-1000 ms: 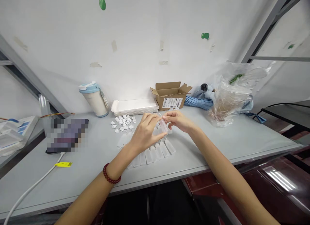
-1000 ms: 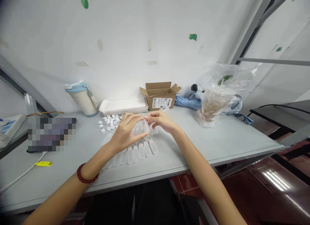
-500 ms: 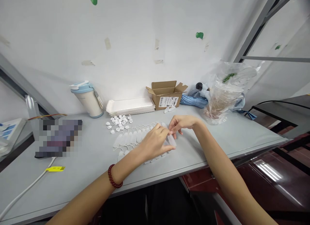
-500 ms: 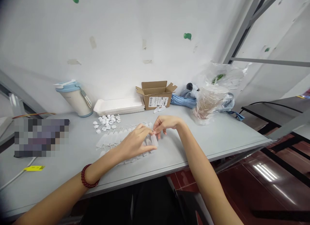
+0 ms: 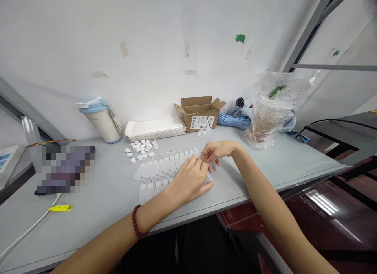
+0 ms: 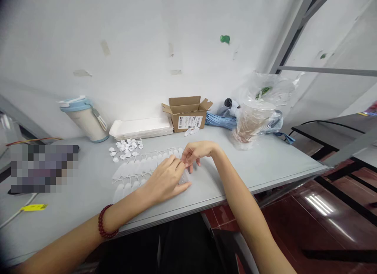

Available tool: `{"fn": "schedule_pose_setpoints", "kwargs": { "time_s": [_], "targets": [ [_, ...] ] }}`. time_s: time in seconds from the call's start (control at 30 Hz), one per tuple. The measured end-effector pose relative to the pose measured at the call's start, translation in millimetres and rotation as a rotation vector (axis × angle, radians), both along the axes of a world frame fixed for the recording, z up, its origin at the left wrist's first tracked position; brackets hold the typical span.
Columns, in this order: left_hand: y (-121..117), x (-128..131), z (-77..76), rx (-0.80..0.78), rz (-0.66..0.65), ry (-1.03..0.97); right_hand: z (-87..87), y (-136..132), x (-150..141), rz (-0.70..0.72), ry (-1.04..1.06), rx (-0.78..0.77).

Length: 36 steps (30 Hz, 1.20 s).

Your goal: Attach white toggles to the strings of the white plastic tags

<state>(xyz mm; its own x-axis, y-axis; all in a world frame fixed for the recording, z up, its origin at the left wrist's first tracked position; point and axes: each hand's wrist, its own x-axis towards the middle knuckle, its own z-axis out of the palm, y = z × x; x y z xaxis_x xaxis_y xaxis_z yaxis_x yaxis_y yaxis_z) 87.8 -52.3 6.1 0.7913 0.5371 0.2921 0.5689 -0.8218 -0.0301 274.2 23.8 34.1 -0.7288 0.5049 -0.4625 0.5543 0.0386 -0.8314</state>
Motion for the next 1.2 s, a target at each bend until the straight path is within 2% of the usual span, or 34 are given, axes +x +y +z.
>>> {"fn": "schedule_pose_setpoints", "kwargs": {
  "time_s": [0.17,0.43,0.67,0.8,1.2],
  "targets": [
    [-1.4,-0.2,-1.8,-0.041,0.023,0.007,-6.1,4.8,-0.9,-0.016,-0.062,-0.051],
    [-0.2,-3.9,-0.7,-0.101,0.017,-0.016,-1.6,1.5,-3.5,-0.027,-0.157,-0.067],
    [16.7,-26.8,9.5,-0.208,0.027,-0.205,2.0,-1.2,-4.2,-0.043,-0.167,-0.055],
    [22.7,-35.6,13.5,-0.308,0.04,-0.216,1.2,-0.9,-4.8,-0.024,-0.179,-0.058],
    [17.9,-32.8,10.2,-0.358,-0.008,-0.196,-5.7,1.6,-6.2,0.033,-0.231,-0.106]
  ]
}}
